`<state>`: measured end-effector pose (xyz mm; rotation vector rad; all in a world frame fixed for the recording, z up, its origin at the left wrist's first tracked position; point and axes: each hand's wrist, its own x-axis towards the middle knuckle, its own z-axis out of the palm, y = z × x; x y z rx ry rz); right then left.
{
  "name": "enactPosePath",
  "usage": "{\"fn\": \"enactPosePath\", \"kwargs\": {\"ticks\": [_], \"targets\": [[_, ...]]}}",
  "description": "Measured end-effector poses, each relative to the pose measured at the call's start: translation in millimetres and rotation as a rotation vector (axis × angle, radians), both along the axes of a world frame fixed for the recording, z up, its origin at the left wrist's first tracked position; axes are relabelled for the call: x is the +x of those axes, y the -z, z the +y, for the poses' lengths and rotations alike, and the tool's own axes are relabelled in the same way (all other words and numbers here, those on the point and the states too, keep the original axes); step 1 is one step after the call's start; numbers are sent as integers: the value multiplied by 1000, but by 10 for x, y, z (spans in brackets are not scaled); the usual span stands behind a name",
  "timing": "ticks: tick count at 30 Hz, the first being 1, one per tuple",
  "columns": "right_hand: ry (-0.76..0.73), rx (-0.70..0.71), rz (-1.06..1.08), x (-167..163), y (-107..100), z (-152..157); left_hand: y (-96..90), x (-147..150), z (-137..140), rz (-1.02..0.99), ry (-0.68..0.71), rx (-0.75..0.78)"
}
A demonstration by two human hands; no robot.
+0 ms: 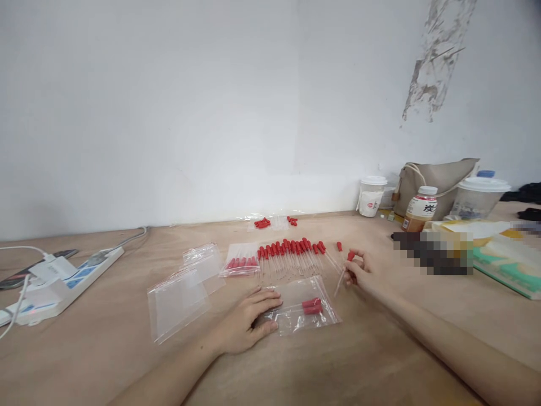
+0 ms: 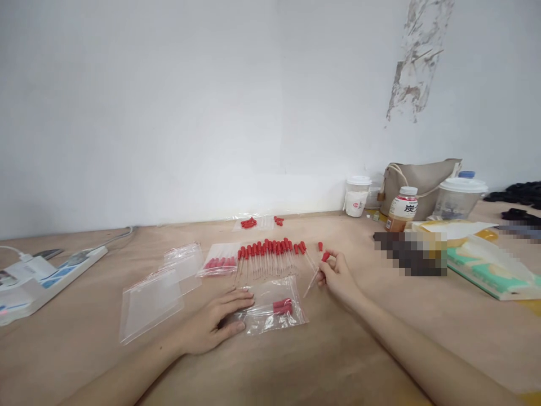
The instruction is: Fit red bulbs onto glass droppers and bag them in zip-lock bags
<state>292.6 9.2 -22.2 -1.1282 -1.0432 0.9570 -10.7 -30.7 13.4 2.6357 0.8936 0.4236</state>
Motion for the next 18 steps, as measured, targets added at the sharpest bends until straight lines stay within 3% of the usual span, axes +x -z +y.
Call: {"fn": "enactPosePath", "kwargs": {"ticks": [3,8,12,18], "targets": [[36,87,-2,-99,11,-91,6,2,4,-7,-4,5],[23,57,114,-226,33,-137,14,4,4,14,-10,15],[-159,-15,99,-274,77,-220,24,3,-3,3,-12,22],[-459,57,-280,-249,-2,-329,47,-3,3,-29,-9,27]]}}
